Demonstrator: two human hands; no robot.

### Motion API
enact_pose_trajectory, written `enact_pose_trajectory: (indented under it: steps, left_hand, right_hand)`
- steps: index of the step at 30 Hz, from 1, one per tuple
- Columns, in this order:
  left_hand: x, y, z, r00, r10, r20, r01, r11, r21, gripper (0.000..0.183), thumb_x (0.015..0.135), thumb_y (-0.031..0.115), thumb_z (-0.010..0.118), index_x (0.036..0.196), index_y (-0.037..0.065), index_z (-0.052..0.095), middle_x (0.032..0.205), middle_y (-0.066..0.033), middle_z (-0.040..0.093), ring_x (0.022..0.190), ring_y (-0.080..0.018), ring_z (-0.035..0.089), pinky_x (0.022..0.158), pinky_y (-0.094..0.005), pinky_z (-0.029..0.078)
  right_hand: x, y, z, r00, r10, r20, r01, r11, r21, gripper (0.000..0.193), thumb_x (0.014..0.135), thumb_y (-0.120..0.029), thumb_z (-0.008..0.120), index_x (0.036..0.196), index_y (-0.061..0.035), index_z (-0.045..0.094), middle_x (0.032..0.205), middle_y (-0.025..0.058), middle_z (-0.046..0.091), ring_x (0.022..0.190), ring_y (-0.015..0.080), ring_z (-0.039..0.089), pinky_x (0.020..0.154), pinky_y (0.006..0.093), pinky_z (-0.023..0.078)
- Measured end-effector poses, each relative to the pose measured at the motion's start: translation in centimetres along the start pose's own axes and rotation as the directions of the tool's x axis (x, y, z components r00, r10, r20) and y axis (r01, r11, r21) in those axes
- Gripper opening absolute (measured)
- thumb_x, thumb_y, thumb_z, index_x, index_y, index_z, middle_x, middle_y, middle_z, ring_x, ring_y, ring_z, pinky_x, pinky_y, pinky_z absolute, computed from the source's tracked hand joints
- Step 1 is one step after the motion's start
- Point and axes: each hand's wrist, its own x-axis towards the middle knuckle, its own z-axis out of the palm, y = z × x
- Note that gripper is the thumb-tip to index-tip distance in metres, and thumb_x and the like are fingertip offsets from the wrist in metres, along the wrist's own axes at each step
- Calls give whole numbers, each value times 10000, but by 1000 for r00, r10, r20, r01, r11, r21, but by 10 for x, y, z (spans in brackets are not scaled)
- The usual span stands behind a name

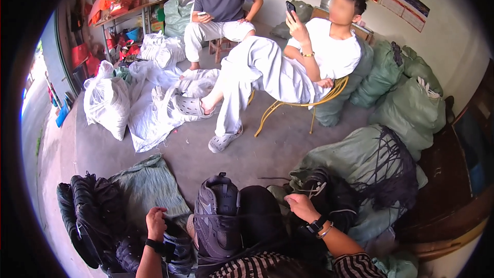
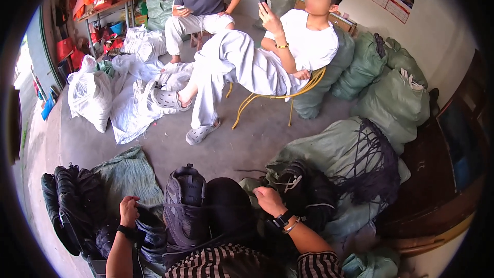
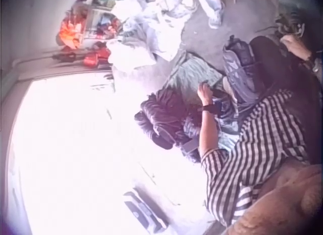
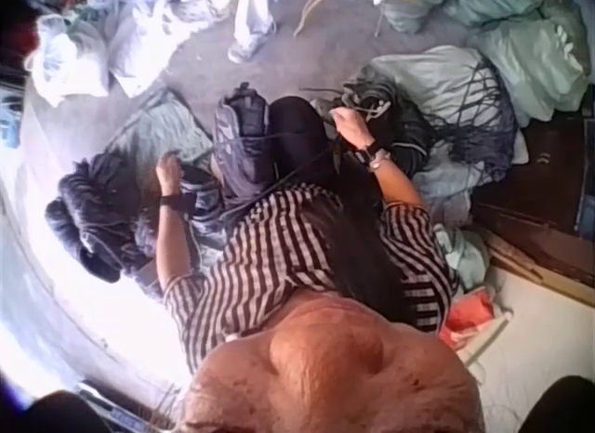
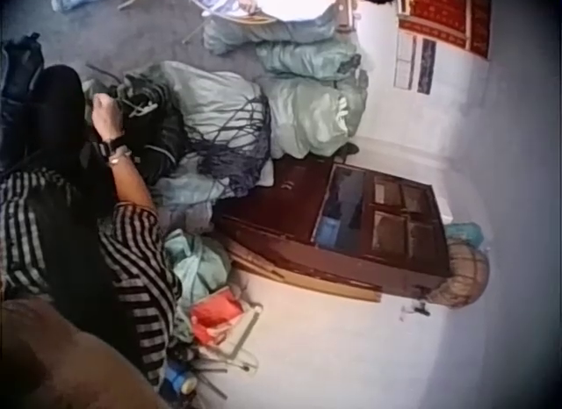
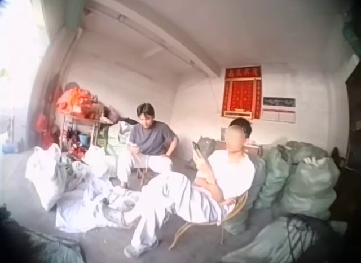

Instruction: Lacing up a pair of black athletic shoes while sitting in a storage area.

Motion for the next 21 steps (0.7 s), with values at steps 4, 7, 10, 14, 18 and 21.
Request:
enact_pose_trajectory:
  steps: [4,7,10,14,18,21]
  left_hand:
    - [-29,33,32,966,224,132,-240,963,122,226,953,115,404,1054,28,587,676,7,516,509,-51,445,436,-213,373]
    - [-44,52,61,907,358,221,-375,926,37,272,968,124,385,1216,32,449,714,-30,574,622,-75,514,570,-216,436]
    - [-59,66,96,855,480,195,-490,872,4,188,971,107,391,1139,27,414,770,-71,618,696,-133,592,658,-265,490]
    - [-69,65,118,869,428,250,-407,904,-132,113,969,85,426,1058,21,454,767,-70,607,667,-124,580,642,-256,488]
    - [-73,49,112,893,340,295,-313,940,-135,76,943,68,497,981,10,525,773,-53,606,655,-109,578,618,-242,486]
    - [-80,57,106,911,231,342,-156,960,-231,83,925,71,541,962,-1,559,763,-52,608,651,-106,586,600,-228,480]
  right_hand:
    - [7,-72,2,987,-92,135,65,979,196,315,889,-79,508,1191,1,543,702,59,632,574,110,583,552,255,466]
    - [11,-105,11,970,-206,127,149,921,359,340,887,-17,507,1224,1,462,757,75,655,624,127,630,552,238,478]
    - [19,-125,18,966,-203,162,73,811,580,115,912,-41,525,1022,-8,512,827,76,660,682,128,650,570,226,483]
    - [22,-126,42,954,-289,76,185,771,609,68,893,-39,561,858,16,577,773,51,650,642,99,623,587,243,513]
    - [9,-123,51,933,-321,160,249,901,356,69,893,-48,541,936,-4,573,712,98,634,607,154,629,585,276,525]
    - [-1,-119,48,926,-280,252,155,892,425,92,890,-26,527,968,12,559,710,89,635,636,152,636,572,280,533]
